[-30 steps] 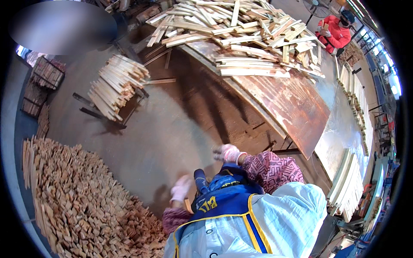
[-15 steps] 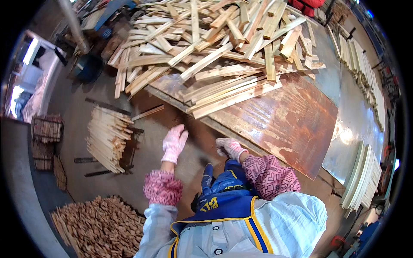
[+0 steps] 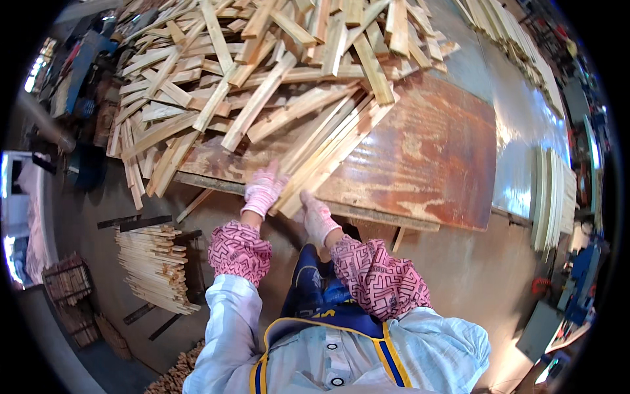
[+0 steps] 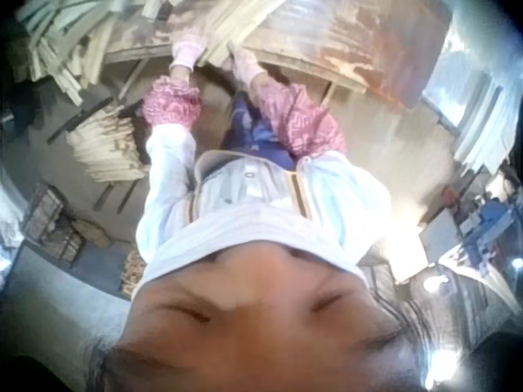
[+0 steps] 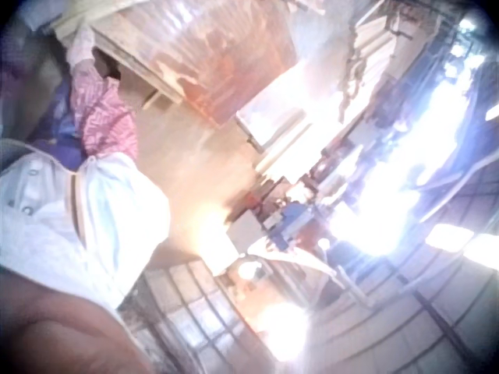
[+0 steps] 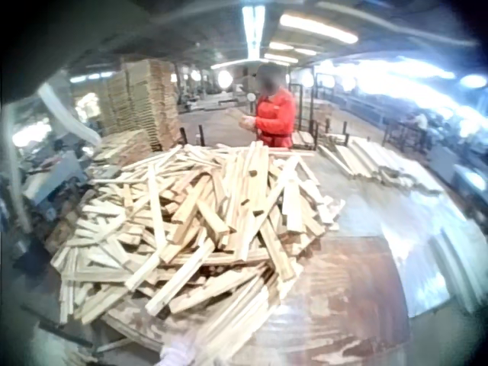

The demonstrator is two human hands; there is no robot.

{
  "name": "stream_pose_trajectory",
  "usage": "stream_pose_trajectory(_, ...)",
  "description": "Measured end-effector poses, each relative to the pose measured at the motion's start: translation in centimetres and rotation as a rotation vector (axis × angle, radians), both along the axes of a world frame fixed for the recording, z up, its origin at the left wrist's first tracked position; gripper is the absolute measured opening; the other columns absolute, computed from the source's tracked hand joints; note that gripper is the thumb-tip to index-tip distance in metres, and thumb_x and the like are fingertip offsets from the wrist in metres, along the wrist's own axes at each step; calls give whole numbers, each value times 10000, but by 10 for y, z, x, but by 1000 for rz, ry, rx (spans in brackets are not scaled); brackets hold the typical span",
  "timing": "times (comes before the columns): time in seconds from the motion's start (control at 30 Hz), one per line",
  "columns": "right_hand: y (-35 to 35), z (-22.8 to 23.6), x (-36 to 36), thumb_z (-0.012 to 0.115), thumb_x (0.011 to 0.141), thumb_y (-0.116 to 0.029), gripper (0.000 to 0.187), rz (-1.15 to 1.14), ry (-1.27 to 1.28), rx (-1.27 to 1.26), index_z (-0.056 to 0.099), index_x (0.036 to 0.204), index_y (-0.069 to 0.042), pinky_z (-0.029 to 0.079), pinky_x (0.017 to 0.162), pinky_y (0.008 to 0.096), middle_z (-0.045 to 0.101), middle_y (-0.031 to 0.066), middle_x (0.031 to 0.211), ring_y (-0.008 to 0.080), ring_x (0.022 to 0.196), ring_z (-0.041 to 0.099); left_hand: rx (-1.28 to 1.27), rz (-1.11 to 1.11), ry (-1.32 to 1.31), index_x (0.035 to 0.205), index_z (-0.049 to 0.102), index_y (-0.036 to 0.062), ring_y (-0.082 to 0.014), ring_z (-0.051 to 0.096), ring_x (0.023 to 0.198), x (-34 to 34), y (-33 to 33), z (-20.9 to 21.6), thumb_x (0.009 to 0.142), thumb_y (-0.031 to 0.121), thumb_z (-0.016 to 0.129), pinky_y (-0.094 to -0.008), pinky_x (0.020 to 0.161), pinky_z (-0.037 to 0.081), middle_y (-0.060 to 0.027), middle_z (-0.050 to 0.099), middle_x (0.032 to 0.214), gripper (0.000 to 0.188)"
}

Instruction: The person sorts and stacks thin wooden planks on a workbench in a factory. They pick up planks from a pile, align them, and place them into neat stacks, occasionally moving the stacks to different locations on the bench or nearby tables.

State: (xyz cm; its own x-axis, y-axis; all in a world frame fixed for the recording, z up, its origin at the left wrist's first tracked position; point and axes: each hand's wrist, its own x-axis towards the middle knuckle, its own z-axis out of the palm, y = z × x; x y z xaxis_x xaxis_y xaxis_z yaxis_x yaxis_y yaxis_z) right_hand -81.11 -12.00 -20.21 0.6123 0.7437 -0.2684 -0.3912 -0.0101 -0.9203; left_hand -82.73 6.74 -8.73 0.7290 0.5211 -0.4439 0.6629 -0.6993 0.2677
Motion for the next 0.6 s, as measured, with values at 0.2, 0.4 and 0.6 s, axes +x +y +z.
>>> stream_pose_trajectory(0.2,-127,50,7,454,950,-555,617,-204,-192,-815,651,1091,12,463,897,499,653,296,1069,452,1063,599,-347,-85,-138,1551,147,98,-469,516,1208,-37,-134,-35,881,522,561,-477,1007,437,-327,424,1405,895)
stream_pose_trajectory(0.4,-233,98,-10,486,986,-426,513,-328,-194,-815,541,1328,-48,487,897,418,652,221,1158,362,1048,631,-579,4,-152,1560,50,95,-431,519,1234,-39,-252,-25,830,412,690,-455,1022,430,-294,416,1434,1021)
stream_pose_trajectory(0.6,-231,124,1,705,870,-239,846,-297,79,-438,208,1540,-97,503,924,350,606,182,1280,260,1127,616,-1165,107,-325,1556,166,127,-243,526,1176,-36,-254,10,820,213,758,-348,1010,441,-164,524,1347,948)
